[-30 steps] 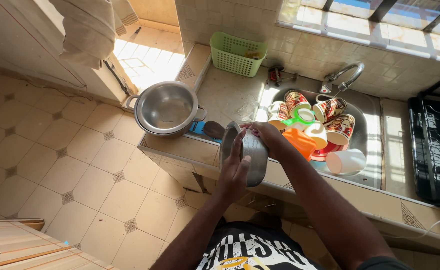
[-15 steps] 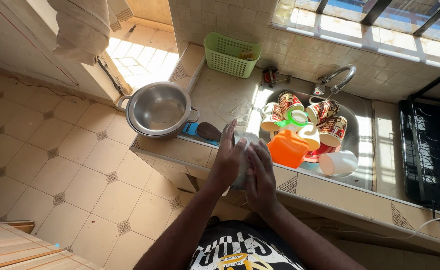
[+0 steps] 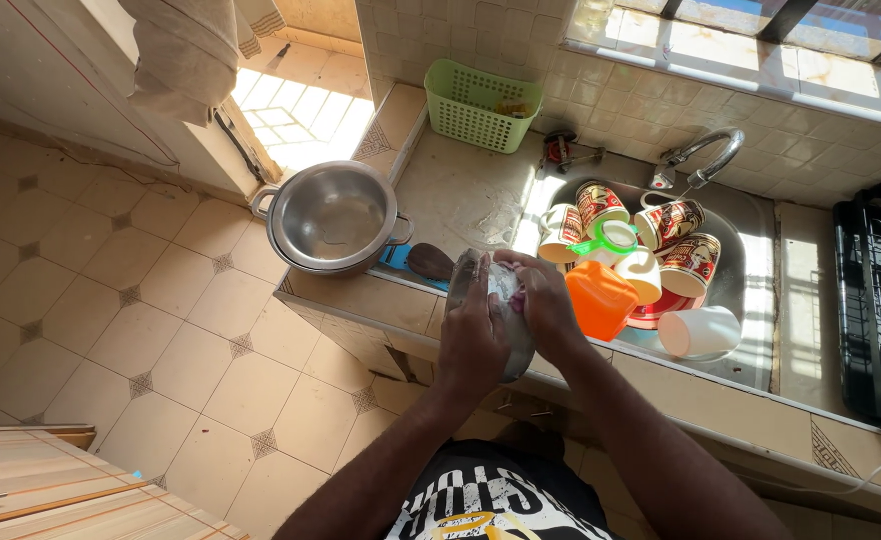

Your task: Scrubbing a metal pot in a sink filled with other dishes

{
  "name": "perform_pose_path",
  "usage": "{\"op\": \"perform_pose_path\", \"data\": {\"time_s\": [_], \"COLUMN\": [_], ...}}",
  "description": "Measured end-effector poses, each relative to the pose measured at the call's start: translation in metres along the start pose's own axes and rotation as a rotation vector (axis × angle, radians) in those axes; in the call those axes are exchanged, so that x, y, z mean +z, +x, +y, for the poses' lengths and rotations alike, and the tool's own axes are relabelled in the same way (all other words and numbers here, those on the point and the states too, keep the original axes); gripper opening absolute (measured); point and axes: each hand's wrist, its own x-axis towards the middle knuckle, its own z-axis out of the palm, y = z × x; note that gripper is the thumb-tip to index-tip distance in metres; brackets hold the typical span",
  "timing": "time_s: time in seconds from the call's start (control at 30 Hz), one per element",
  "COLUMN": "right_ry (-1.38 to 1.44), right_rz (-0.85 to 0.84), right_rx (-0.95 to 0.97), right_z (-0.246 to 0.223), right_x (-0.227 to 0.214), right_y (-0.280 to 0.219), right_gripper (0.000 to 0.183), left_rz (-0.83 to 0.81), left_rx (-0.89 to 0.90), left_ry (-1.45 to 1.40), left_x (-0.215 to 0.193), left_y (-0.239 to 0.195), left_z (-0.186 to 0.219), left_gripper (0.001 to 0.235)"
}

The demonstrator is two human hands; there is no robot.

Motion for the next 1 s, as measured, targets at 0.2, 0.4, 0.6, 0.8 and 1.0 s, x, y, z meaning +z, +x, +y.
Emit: {"op": "perform_pose_path", "data": {"time_s": [0.2, 0.4, 0.6, 0.8, 1.0], "right_ry": [0.229, 0.331, 0.025, -0.369, -0.296], "right_rz": [-0.056, -0.185, 0.003, 0.18, 0.172], "right_rx": [0.408, 0.341, -0.333, -0.763, -0.666], "right_z": [0.106, 0.058, 0.02, 0.074, 0.042], "right_x": [-0.009, -0.015, -0.006, 0.007, 0.005], "right_y": [0.106, 0.049, -0.046, -0.101, -0.075], "right_gripper": [0.025, 0.041, 0.05, 0.05, 0.045], "left_rz": [0.002, -0.002, 0.019, 0.022, -0.006], "left_rx": [0.005, -0.006, 0.038, 0.102, 0.151], "left_ry": [0.002, -0.017, -0.042, -0.016, -0.021], "left_x": [0.0, -0.002, -0.002, -0.033, -0.036], "left_y": [0.001, -0.005, -0.005, 0.003, 0.002], "left_z": [-0.002, 0.002, 0.004, 0.033, 0.026], "left_gripper": [0.052, 0.05, 0.053, 0.054, 0.052]}}
